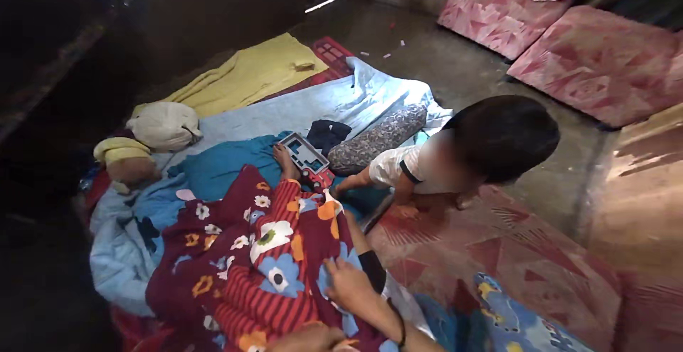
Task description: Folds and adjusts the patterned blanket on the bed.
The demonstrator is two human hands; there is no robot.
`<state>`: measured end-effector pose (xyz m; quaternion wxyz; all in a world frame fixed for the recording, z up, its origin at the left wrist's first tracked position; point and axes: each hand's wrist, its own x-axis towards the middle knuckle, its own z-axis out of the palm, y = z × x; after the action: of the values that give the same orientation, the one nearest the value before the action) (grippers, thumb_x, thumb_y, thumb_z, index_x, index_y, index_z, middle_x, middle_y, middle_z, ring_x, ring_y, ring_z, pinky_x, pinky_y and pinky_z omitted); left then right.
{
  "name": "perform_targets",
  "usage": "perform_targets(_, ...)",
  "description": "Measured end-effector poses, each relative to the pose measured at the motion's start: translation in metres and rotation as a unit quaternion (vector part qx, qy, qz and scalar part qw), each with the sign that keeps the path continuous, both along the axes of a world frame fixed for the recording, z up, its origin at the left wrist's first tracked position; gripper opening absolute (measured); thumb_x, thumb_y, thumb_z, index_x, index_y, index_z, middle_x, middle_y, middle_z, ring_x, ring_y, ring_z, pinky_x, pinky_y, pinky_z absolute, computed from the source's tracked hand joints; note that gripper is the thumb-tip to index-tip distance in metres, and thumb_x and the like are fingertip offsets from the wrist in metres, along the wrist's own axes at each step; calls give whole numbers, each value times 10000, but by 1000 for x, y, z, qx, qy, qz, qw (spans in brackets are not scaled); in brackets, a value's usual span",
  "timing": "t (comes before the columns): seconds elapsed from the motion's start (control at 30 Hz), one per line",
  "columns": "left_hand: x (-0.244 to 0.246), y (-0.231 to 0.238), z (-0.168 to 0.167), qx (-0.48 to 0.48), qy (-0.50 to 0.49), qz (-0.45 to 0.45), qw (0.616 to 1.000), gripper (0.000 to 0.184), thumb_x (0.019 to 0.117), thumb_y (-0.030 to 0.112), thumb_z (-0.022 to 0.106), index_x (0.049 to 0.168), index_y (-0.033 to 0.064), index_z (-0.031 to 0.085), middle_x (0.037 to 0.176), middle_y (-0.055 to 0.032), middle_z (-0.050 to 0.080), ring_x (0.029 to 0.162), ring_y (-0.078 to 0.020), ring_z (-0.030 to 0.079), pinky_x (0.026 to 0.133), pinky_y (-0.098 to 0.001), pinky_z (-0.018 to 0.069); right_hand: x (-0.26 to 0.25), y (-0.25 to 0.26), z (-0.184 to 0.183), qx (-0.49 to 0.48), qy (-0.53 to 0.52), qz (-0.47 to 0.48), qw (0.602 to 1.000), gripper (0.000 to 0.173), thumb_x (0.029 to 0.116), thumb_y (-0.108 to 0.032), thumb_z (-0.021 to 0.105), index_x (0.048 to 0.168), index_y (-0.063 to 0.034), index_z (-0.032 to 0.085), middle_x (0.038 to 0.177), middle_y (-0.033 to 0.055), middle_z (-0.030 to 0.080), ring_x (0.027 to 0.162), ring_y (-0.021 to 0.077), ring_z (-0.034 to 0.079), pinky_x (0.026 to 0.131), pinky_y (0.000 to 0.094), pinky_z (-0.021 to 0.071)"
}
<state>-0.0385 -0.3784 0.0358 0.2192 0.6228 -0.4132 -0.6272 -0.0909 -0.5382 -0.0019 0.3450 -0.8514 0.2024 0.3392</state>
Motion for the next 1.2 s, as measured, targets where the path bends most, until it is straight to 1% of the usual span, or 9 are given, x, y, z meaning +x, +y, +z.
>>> perform_targets(0.17, 54, -58, -37, 12, -121, 274, 954, 443, 1102, 298, 450, 1316, -75, 556, 1148, -262, 654, 1053, -364, 647, 962, -515, 500, -14, -1, -15, 11, -45, -27, 999, 470, 1050, -147, 518, 1498, -14, 461, 1381, 263, 591, 1274, 441, 579, 1047, 587, 462)
perform_targets(0.37, 43, -69, -123, -8, -142, 504, 852, 818, 945, 253, 732, 1529, -92, 276, 1479, -386, 391, 1273, -478, 528, 1057, -545, 453, -33, -22, -45, 170, -196, -314, 913, 423, 1023, -5, 520, 1437, 70, 485, 1248, 279, 647, 1081, 332, 671, 970, 452, 527)
perform_targets(0.47, 45, -64, -107, 51, -65, 492, 867, 754, 988, 254, 686, 1532, -54, 265, 1106, -216, 601, 814, -216, 599, 722, -363, 515, -33, -26, -50, 212, -215, -399, 866, 473, 988, 61, 539, 1445, 98, 428, 1081, 222, 669, 893, 189, 642, 847, 346, 531)
perform_targets(0.53, 50, -57, -109, 44, 58, 529, 845, 516, 1038, 147, 587, 1460, -47, 362, 789, -49, 536, 521, -58, 433, 483, -221, 380, -31, -27, -50, 205, -207, -395, 871, 458, 989, 43, 558, 1432, 91, 454, 1015, 189, 670, 832, 161, 617, 810, 332, 519)
perform_targets(0.67, 59, -39, -95, -106, 226, 672, 697, 337, 1023, 16, 387, 1355, -8, 440, 1086, -56, 622, 915, -70, 629, 830, -281, 547, -33, -24, -48, 145, -221, -240, 934, 329, 1018, -93, 580, 1290, 88, 626, 1111, 244, 696, 974, 294, 678, 919, 422, 531)
perform_targets(0.8, 73, -19, -83, -175, 166, 824, 513, 187, 1030, 69, 338, 968, 135, 501, 768, 68, 599, 708, -16, 621, 652, -231, 558, -31, -16, -36, 83, -163, -60, 981, 350, 1052, -203, 558, 1292, 22, 677, 1279, 280, 638, 1211, 417, 614, 1060, 541, 463)
perform_targets(0.97, 86, 44, -82, -211, 57, 848, 483, 415, 1124, 342, 289, 1418, 84, 429, 1214, 24, 624, 1063, -1, 620, 906, -255, 546, -27, -12, -37, 45, -138, -44, 989, 380, 1069, -227, 528, 1313, 39, 648, 1297, 269, 637, 1231, 405, 615, 1069, 528, 466)
perform_targets(1.13, 89, 141, -76, -276, 3, 879, 388, 323, 1106, 128, 270, 1295, 229, 512, 642, 195, 521, 505, 78, 485, 487, -110, 431, -10, -24, -32, -59, -111, -124, 984, 463, 1105, -321, 442, 1401, 18, 552, 1153, 272, 698, 1069, 452, 690, 921, 600, 533)
perform_targets(1.2, 83, 170, -61, -302, -53, 871, 385, 376, 1102, 102, 220, 1392, 180, 445, 841, 218, 589, 663, 135, 534, 608, -78, 463, -3, -28, -25, -101, -57, -138, 984, 547, 1082, -347, 499, 1493, 10, 440, 1167, 279, 691, 1073, 463, 687, 916, 603, 533)
